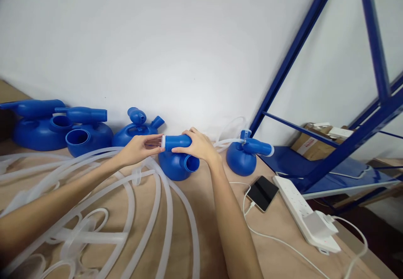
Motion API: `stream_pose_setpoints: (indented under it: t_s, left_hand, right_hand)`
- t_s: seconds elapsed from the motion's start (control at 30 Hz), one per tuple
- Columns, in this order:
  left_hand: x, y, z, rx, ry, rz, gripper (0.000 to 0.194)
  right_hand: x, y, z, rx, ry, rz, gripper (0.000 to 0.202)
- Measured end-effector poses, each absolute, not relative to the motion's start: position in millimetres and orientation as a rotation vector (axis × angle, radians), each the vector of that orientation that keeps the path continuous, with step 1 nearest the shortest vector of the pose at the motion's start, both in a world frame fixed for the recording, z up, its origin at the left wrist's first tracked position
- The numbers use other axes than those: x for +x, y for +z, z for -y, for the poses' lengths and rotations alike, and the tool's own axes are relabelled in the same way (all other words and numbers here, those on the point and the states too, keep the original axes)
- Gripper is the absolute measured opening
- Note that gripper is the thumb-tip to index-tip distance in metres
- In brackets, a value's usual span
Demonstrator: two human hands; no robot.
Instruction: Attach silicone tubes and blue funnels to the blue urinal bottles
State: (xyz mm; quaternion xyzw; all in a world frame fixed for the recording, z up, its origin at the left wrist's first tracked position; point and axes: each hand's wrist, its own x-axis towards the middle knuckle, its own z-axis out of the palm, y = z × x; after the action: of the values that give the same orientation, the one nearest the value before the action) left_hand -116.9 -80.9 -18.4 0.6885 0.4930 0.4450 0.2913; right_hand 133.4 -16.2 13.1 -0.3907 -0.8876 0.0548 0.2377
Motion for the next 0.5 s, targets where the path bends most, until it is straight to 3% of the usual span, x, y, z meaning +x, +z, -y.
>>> stream_pose_setpoints:
  t_s: [0.5]
  left_hand:
    - [-112.2,-22.2,73.8,1.787,1.185,-1.098,0.082]
  right_hand:
    - [134.8,13.0,11.5,-1.004,0.352,2.409,0.058]
